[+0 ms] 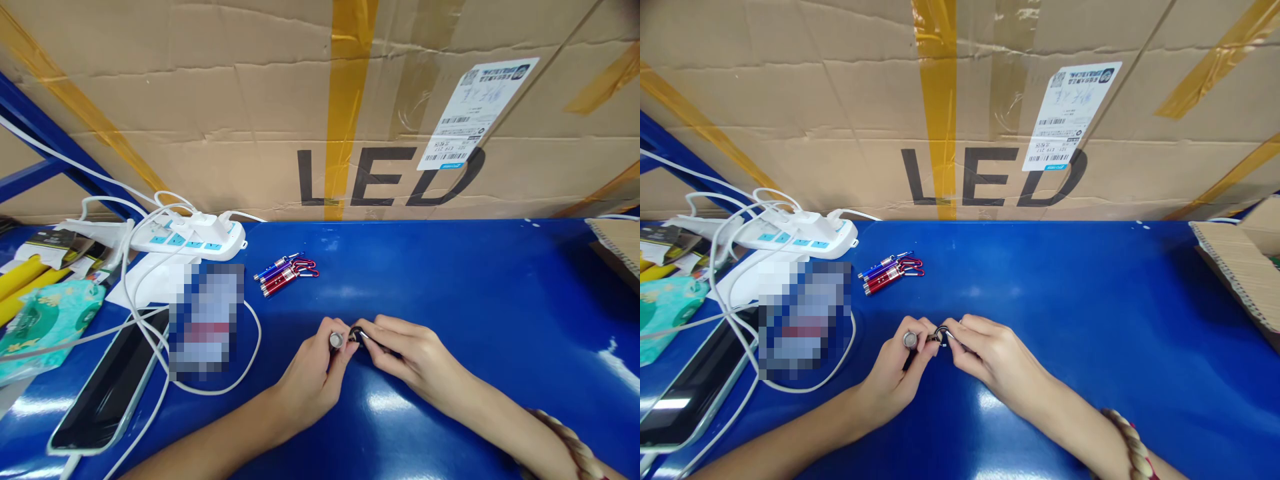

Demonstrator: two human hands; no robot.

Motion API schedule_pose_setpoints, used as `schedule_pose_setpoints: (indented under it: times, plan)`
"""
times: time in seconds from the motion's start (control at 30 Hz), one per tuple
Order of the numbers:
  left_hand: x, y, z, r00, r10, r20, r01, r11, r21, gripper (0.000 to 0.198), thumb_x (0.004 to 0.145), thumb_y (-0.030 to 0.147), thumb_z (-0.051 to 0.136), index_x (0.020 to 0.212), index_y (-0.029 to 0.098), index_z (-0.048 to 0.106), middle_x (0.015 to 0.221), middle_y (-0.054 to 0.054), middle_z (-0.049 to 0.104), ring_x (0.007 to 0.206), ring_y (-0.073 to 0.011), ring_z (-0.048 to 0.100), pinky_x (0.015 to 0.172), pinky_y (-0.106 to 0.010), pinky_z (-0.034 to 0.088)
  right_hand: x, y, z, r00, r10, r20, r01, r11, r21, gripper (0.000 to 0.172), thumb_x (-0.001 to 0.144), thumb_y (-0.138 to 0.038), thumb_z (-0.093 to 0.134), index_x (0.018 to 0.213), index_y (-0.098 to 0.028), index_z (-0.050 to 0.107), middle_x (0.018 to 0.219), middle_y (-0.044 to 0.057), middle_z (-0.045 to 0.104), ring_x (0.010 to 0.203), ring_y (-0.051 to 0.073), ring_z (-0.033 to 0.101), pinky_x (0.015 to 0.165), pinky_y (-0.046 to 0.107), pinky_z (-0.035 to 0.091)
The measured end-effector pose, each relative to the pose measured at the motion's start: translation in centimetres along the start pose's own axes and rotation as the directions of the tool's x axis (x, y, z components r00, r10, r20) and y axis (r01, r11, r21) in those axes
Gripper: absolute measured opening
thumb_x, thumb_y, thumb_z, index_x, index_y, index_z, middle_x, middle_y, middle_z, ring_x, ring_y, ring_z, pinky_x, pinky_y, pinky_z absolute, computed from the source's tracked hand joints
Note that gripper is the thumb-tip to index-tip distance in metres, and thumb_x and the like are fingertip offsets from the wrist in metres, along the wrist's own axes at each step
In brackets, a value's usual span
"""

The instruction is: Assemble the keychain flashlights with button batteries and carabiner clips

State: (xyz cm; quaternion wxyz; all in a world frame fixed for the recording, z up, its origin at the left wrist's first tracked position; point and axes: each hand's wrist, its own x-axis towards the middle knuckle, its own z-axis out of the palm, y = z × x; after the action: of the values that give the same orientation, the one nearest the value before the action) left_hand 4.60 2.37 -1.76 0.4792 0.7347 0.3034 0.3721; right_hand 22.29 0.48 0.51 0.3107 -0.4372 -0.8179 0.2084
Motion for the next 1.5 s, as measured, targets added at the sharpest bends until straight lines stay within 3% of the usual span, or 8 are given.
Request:
schedule_pose_setpoints:
  times: [0.3,0.43,0.67,0.83,0.93,1.03,1.33,1.5]
  plan:
    - [0.3,0.9,0.0,0.989,-0.136,-0.055,0.132,0.989,-0.073,0.022,0.090,0.012,0.038,0.076,0.024,0.028,0.080,-0.001,0.056,0.068,-0.0136,0.052,0.063,-0.025,0.040,0.1,0.2,-0.1,0.993,0.013,-0.115,-0.013,1.000,0.001,0.025,0.094,-0.022,0.040,0.092,-0.016,0.065,0.072,0.002,0.058,0.059,0.011,0.053,0.058,0.023,0.047]
    - [0.3,0.7,0.2,0.989,-0.143,-0.038,0.141,0.988,-0.060,0.022,0.088,0.013,0.042,0.075,0.024,0.028,0.074,0.001,0.051,0.072,-0.0150,0.053,0.064,-0.026,0.040,-0.3,0.1,0.3,0.987,-0.011,-0.163,0.006,1.000,-0.029,0.023,0.093,-0.019,0.042,0.102,-0.014,0.063,0.075,0.003,0.059,0.062,0.012,0.055,0.060,0.023,0.049]
    - [0.3,0.5,0.7,0.989,-0.143,-0.033,0.144,0.989,0.030,0.023,0.087,0.015,0.043,0.072,0.023,0.028,0.066,0.005,0.038,0.056,-0.0112,0.038,0.055,-0.023,0.034,-0.5,-0.1,0.8,0.979,-0.010,-0.205,-0.002,0.998,-0.059,0.028,0.095,-0.021,0.040,0.115,-0.014,0.058,0.084,0.007,0.064,0.071,0.014,0.061,0.064,0.024,0.053]
    - [0.4,0.7,0.7,0.974,-0.223,-0.024,0.224,0.973,0.057,0.019,0.088,0.017,0.041,0.075,0.023,0.029,0.076,0.000,0.053,0.068,-0.0149,0.051,0.062,-0.026,0.040,0.3,1.2,-1.0,0.958,0.085,-0.274,-0.144,0.969,-0.203,0.032,0.095,-0.025,0.039,0.117,-0.011,0.058,0.085,0.009,0.064,0.073,0.016,0.062,0.069,0.026,0.054]
    - [0.5,0.8,0.6,0.964,-0.259,-0.064,0.262,0.964,0.035,0.019,0.088,0.019,0.042,0.075,0.024,0.030,0.081,-0.003,0.059,0.078,-0.0179,0.058,0.065,-0.028,0.042,0.4,2.9,-1.6,0.957,0.187,-0.222,-0.259,0.895,-0.363,0.038,0.096,-0.031,0.036,0.118,-0.009,0.058,0.083,0.010,0.063,0.074,0.019,0.063,0.065,0.030,0.054]
    - [0.6,0.7,0.4,0.954,-0.277,-0.116,0.284,0.958,0.042,0.020,0.088,0.021,0.045,0.074,0.023,0.031,0.083,-0.004,0.062,0.082,-0.0195,0.061,0.066,-0.029,0.043,0.1,4.2,-1.3,0.963,0.217,-0.158,-0.267,0.837,-0.477,0.038,0.096,-0.031,0.033,0.118,-0.014,0.059,0.086,0.009,0.064,0.076,0.020,0.063,0.063,0.031,0.054]
    - [1.4,0.9,-1.0,0.924,-0.272,-0.271,0.317,0.938,0.139,0.021,0.083,0.020,0.055,0.072,0.022,0.037,0.083,0.000,0.066,0.066,-0.0133,0.056,0.062,-0.026,0.043,0.4,2.1,-1.5,0.997,-0.021,-0.078,-0.015,0.901,-0.435,0.028,0.093,-0.030,0.045,0.100,-0.020,0.070,0.092,0.008,0.066,0.080,0.019,0.060,0.069,0.033,0.052]
    - [1.4,0.8,-1.3,0.916,-0.247,-0.315,0.311,0.934,0.173,0.020,0.080,0.021,0.057,0.073,0.022,0.039,0.081,0.000,0.064,0.062,-0.0126,0.054,0.055,-0.023,0.041,0.1,2.1,-0.8,0.999,-0.034,0.031,0.043,0.913,-0.405,0.026,0.092,-0.031,0.047,0.094,-0.022,0.071,0.086,0.005,0.067,0.078,0.018,0.063,0.069,0.032,0.053]
